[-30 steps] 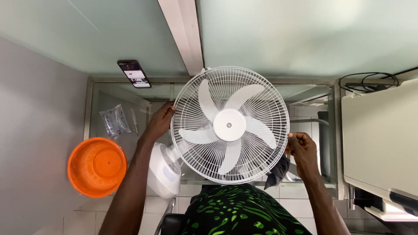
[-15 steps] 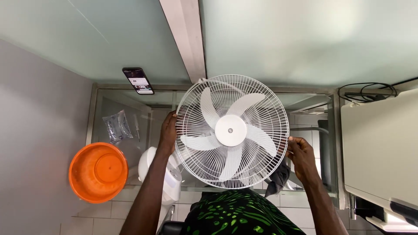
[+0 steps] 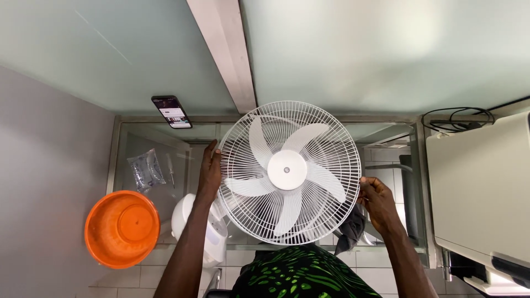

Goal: The recorder is seen putting the front grill onto an electric fan and securing it.

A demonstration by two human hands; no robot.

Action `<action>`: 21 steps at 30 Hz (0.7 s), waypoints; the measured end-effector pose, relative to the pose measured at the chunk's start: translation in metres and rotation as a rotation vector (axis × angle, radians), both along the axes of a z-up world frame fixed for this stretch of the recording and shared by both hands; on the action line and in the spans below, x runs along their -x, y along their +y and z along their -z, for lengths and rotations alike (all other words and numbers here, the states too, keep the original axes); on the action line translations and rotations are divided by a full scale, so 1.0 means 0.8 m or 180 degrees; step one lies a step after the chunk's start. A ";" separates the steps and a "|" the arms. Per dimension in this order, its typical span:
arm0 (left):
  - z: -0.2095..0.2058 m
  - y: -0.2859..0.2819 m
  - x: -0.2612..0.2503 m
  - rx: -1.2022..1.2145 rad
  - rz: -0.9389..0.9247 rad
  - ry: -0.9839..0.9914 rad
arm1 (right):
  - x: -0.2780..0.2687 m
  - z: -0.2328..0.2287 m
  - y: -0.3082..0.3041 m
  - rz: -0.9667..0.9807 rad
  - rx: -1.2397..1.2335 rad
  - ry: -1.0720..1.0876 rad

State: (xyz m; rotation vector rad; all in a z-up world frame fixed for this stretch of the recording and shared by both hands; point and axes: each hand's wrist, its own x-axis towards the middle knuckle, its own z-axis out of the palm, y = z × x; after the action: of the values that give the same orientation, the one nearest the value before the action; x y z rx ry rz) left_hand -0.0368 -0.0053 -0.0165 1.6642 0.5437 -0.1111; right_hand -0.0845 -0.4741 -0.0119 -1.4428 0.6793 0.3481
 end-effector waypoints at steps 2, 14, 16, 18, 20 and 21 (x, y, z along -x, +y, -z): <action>0.004 0.000 -0.001 -0.0218 0.0150 -0.0164 | 0.001 -0.009 0.002 -0.0091 -0.0022 0.0031; -0.040 -0.012 -0.017 -0.0653 0.0540 0.0320 | -0.049 -0.043 -0.028 -0.0512 0.0163 0.0100; -0.038 -0.009 -0.017 -0.0632 0.0517 0.0290 | -0.086 -0.055 -0.033 -0.0506 0.0315 0.0147; -0.043 -0.009 -0.020 -0.0676 0.0550 0.0300 | -0.136 -0.087 -0.026 -0.0908 0.1403 -0.0620; -0.046 -0.013 -0.024 -0.0662 0.0516 0.0397 | -0.189 -0.134 0.024 -0.1302 0.1614 -0.1080; -0.046 -0.013 -0.025 -0.0638 0.0501 0.0501 | -0.214 -0.157 0.050 -0.1679 0.1826 -0.1530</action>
State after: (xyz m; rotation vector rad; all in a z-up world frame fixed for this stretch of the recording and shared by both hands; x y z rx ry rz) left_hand -0.0170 -0.0158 0.0207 1.9040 0.5556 -0.3132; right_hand 0.0867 -0.4339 0.1136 -2.1608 -0.0194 0.1973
